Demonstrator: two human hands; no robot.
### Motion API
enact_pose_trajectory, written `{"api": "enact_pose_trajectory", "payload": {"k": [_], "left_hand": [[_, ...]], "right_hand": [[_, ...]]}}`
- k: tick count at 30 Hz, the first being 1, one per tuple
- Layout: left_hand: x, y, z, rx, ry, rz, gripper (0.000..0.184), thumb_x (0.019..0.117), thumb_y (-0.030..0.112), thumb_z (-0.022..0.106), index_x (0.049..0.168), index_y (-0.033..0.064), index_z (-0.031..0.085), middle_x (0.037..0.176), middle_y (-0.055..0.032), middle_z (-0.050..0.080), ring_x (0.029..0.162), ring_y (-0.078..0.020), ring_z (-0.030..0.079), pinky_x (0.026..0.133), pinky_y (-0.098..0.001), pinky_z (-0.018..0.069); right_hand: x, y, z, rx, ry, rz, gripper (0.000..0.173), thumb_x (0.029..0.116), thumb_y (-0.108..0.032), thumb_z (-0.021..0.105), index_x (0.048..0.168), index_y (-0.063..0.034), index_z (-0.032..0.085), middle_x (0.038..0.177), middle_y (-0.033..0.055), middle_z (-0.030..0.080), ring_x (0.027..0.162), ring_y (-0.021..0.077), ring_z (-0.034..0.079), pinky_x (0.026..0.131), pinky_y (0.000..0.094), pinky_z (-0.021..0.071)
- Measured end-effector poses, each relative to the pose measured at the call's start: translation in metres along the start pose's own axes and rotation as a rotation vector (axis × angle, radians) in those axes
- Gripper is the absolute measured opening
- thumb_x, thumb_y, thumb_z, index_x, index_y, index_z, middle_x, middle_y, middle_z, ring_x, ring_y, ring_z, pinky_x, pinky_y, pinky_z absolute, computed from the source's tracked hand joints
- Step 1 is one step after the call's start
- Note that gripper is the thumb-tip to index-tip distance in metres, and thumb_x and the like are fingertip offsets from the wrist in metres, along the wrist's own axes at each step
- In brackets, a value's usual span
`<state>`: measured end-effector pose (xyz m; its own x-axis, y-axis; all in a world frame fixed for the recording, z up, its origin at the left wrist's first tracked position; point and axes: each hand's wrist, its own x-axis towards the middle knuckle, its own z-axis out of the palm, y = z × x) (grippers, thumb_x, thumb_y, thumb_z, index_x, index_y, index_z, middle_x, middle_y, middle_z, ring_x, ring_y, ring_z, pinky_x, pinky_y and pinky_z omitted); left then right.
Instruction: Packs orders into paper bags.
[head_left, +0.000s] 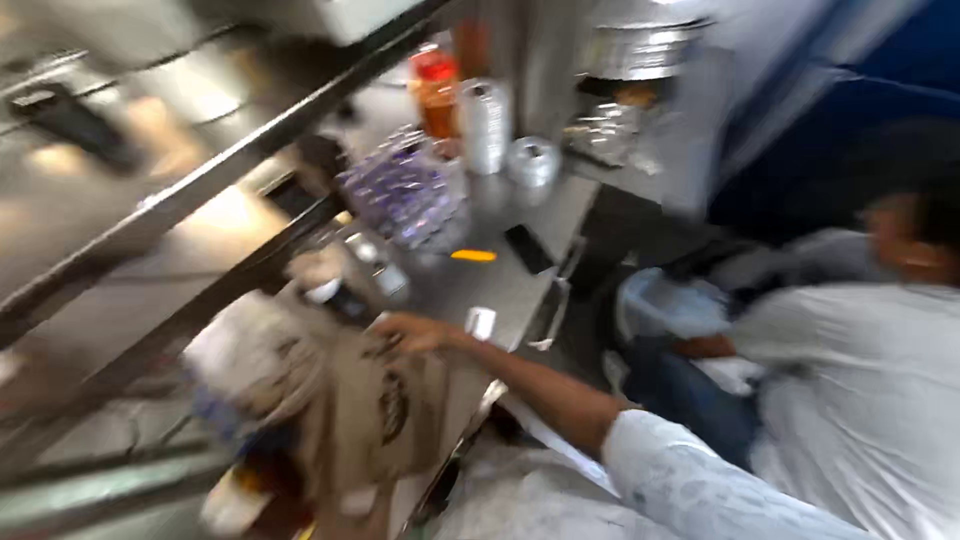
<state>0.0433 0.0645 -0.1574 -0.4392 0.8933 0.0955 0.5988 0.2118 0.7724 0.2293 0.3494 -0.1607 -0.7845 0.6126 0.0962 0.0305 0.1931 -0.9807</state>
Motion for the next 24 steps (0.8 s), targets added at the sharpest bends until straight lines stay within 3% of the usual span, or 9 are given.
{"api": "enact_pose_trajectory", "payload": {"k": [1,2,5,8,11,15,18,21,24], "left_hand": [[0.002,0.009,0.012,0.003,0.026,-0.014,0.077,0.0833,0.029,0.084,0.132,-0.0203,0.051,0.129,-0.036,0.059,0.123,-0.0405,0.06,0.108,-0.0503,0.0471],[0.01,0.005,0.02,0.009,0.085,0.033,0.056,0.0853,0.027,0.081,0.119,-0.015,0.064,0.117,-0.0308,0.067,0.112,-0.0371,0.066,0.1,-0.0501,0.053],[0.034,-0.012,0.026,-0.169,0.15,0.206,0.022,0.0939,0.019,0.071,0.104,-0.0008,0.075,0.101,-0.0113,0.075,0.096,-0.0148,0.073,0.088,-0.0348,0.062],[0.053,-0.02,-0.007,-0.329,0.06,0.129,0.022,0.0996,0.017,0.063,0.111,0.0017,0.074,0.107,-0.007,0.074,0.101,-0.0113,0.071,0.093,-0.0336,0.0596],[0.063,-0.019,-0.021,-0.361,-0.044,-0.09,0.026,0.0992,0.027,0.066,0.104,0.0029,0.073,0.094,-0.0043,0.072,0.089,-0.0105,0.068,0.083,-0.0323,0.0577],[0.069,-0.01,-0.019,-0.415,-0.109,-0.183,0.045,0.0904,0.025,0.079,0.126,0.0037,0.063,0.111,-0.0066,0.073,0.101,-0.0143,0.071,0.093,-0.0375,0.0596],[0.076,-0.018,-0.023,-0.492,-0.122,-0.041,0.035,0.0929,0.014,0.076,0.126,0.0102,0.068,0.113,-0.0012,0.074,0.101,-0.0118,0.071,0.092,-0.0345,0.0605],[0.077,-0.034,-0.026,-0.567,-0.147,-0.036,0.022,0.0959,0.006,0.068,0.117,0.0064,0.074,0.114,-0.0029,0.074,0.104,-0.0128,0.07,0.095,-0.0347,0.0577],[0.08,-0.056,-0.025,-0.693,-0.181,-0.041,0.03,0.0975,-0.003,0.045,0.106,0.002,0.073,0.106,-0.0046,0.075,0.099,-0.0124,0.069,0.093,-0.0357,0.0569]], "right_hand": [[0.005,-0.001,0.001,0.02,-0.032,-0.038,0.029,0.0867,0.003,0.073,0.115,0.0077,0.067,0.105,0.0161,0.07,0.096,0.0181,0.067,0.089,0.0353,0.056],[0.011,-0.001,0.001,0.041,-0.075,-0.047,0.02,0.088,0.0,0.074,0.107,0.0048,0.069,0.098,0.0105,0.071,0.09,0.0134,0.067,0.085,0.0327,0.0576],[0.011,-0.012,-0.007,-0.008,-0.096,-0.028,0.012,0.0877,-0.008,0.078,0.095,0.0001,0.073,0.093,0.006,0.073,0.085,0.0108,0.069,0.079,0.032,0.0594],[-0.002,-0.026,0.001,-0.105,0.041,-0.075,0.014,0.0846,-0.015,0.08,0.091,-0.0036,0.077,0.105,0.0081,0.071,0.1,0.0157,0.067,0.09,0.036,0.0569],[-0.024,-0.018,0.022,-0.089,0.136,-0.048,0.01,0.0839,-0.012,0.08,0.09,-0.0053,0.077,0.105,0.0067,0.073,0.102,0.0173,0.066,0.091,0.0389,0.0562],[-0.033,-0.013,0.038,-0.075,0.064,-0.079,0.021,0.0825,-0.002,0.08,0.103,-0.005,0.075,0.105,0.0041,0.074,0.098,0.0121,0.07,0.091,0.0341,0.0592],[-0.033,-0.013,0.042,-0.007,0.092,-0.175,0.017,0.0863,0.001,0.075,0.103,-0.0041,0.076,0.1,0.003,0.075,0.092,0.0105,0.071,0.086,0.0312,0.0607],[-0.037,-0.006,0.045,0.066,0.115,-0.136,0.011,0.0913,0.001,0.069,0.1,-0.0038,0.074,0.095,0.0014,0.074,0.086,0.0072,0.068,0.079,0.0261,0.0576],[-0.036,0.0,0.041,0.106,0.062,-0.168,0.029,0.0932,0.004,0.048,0.097,-0.0021,0.076,0.101,0.0053,0.076,0.096,0.0123,0.07,0.09,0.0337,0.0585]]}}
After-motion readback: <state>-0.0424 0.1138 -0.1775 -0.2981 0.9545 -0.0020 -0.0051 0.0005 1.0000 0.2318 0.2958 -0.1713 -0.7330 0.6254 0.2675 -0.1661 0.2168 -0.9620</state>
